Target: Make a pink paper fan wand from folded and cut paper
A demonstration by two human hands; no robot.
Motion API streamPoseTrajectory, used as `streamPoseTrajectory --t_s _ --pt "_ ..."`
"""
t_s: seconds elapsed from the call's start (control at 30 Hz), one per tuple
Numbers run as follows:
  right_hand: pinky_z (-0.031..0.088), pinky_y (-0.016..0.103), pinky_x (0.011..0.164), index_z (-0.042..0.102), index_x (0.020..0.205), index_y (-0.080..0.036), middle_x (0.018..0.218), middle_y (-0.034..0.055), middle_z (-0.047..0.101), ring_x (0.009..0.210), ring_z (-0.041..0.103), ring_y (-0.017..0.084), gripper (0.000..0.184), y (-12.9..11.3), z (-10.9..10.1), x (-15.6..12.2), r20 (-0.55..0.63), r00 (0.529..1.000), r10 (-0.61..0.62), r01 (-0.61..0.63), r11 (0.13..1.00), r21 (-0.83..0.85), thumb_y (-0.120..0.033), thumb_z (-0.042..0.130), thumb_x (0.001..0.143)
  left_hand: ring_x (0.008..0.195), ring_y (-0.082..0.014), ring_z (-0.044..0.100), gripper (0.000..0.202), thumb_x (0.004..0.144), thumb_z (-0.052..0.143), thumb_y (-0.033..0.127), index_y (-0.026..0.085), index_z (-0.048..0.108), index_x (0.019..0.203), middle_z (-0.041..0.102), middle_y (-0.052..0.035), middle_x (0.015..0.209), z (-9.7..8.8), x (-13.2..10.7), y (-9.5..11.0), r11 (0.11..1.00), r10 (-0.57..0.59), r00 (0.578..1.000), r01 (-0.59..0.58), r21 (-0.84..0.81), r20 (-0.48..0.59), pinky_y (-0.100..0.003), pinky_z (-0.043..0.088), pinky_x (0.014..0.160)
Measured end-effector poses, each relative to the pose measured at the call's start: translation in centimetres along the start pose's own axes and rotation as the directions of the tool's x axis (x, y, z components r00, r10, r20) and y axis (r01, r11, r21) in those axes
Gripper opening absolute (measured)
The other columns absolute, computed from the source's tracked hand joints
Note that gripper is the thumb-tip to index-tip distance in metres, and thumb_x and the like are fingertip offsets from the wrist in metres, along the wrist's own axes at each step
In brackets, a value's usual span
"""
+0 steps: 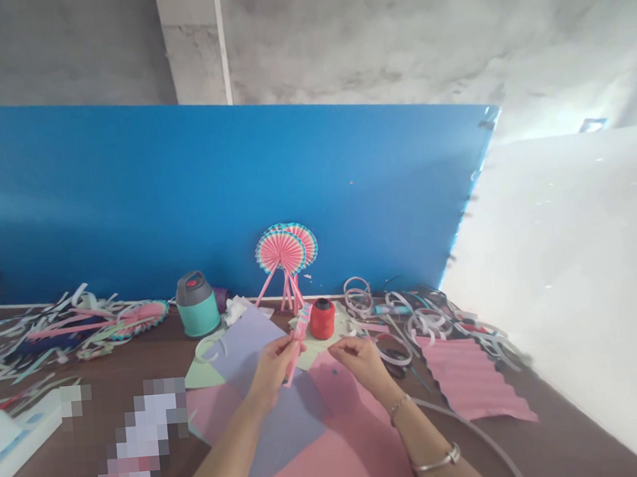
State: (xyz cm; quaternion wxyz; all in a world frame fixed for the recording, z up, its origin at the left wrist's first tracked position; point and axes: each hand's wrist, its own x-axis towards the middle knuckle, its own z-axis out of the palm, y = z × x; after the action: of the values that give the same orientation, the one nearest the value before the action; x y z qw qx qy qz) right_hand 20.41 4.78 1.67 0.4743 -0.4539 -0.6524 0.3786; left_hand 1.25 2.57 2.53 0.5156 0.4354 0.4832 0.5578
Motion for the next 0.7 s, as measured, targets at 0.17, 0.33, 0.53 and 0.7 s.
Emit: streamPoseTrajectory --t_s 0.17,0.33,0.53,0.7 --pt "0.04 0.024 0.05 0.068 0.058 -0.018 0.055 0.0018 0.063 0.053 0.053 0.014 0.02 -0.2 0.5 -0.3 0.021 0.998 -0.056 0.057 0.998 -0.041 -0.03 0.06 0.072 0.055 -0.0152 0.057 0.026 0.068 0.067 0.042 0.017 0.071 0.073 0.065 -0.0016 0.06 -0.4 0.8 -0.6 0.977 -0.052 0.982 0.088 0.192 -0.183 -0.021 0.03 0.045" --pt "0.039 0.027 0.059 0.07 0.063 -0.02 0.059 0.0016 0.066 0.056 0.053 0.014 0.021 -0.5 1.0 -0.8 0.081 0.966 -0.245 0.257 0.936 -0.24 -0.024 0.057 0.079 0.063 -0.0192 0.061 0.012 0.07 0.066 0.029 0.019 0.071 0.067 0.067 -0.0028 0.061 -1.0 1.0 -0.8 0.935 0.099 0.979 -0.03 0.354 -0.178 -0.024 0.037 0.056" --pt "0.034 0.03 0.073 0.071 0.07 -0.024 0.066 0.0005 0.066 0.067 0.054 0.016 0.024 -1.7 1.1 -1.4 0.152 0.898 -0.413 0.436 0.784 -0.443 -0.024 0.055 0.088 0.084 -0.0235 0.062 0.03 0.084 0.045 0.013 0.021 0.073 0.09 0.072 -0.0097 0.089 -0.6 -0.4 -0.3 0.402 0.348 0.923 -0.306 0.863 0.165 -0.031 0.04 0.076" --pt "0.034 0.029 0.07 0.073 0.081 -0.024 0.068 0.0019 0.063 0.07 0.053 0.017 0.022 -2.0 0.9 -1.5 0.109 0.881 -0.461 0.462 0.783 -0.416 -0.026 0.053 0.09 0.088 -0.0242 0.06 0.034 0.086 0.04 0.01 0.02 0.071 0.098 0.069 -0.0096 0.089 0.2 -1.1 -0.2 0.091 0.262 0.862 -0.47 0.878 0.435 -0.035 0.04 0.077"
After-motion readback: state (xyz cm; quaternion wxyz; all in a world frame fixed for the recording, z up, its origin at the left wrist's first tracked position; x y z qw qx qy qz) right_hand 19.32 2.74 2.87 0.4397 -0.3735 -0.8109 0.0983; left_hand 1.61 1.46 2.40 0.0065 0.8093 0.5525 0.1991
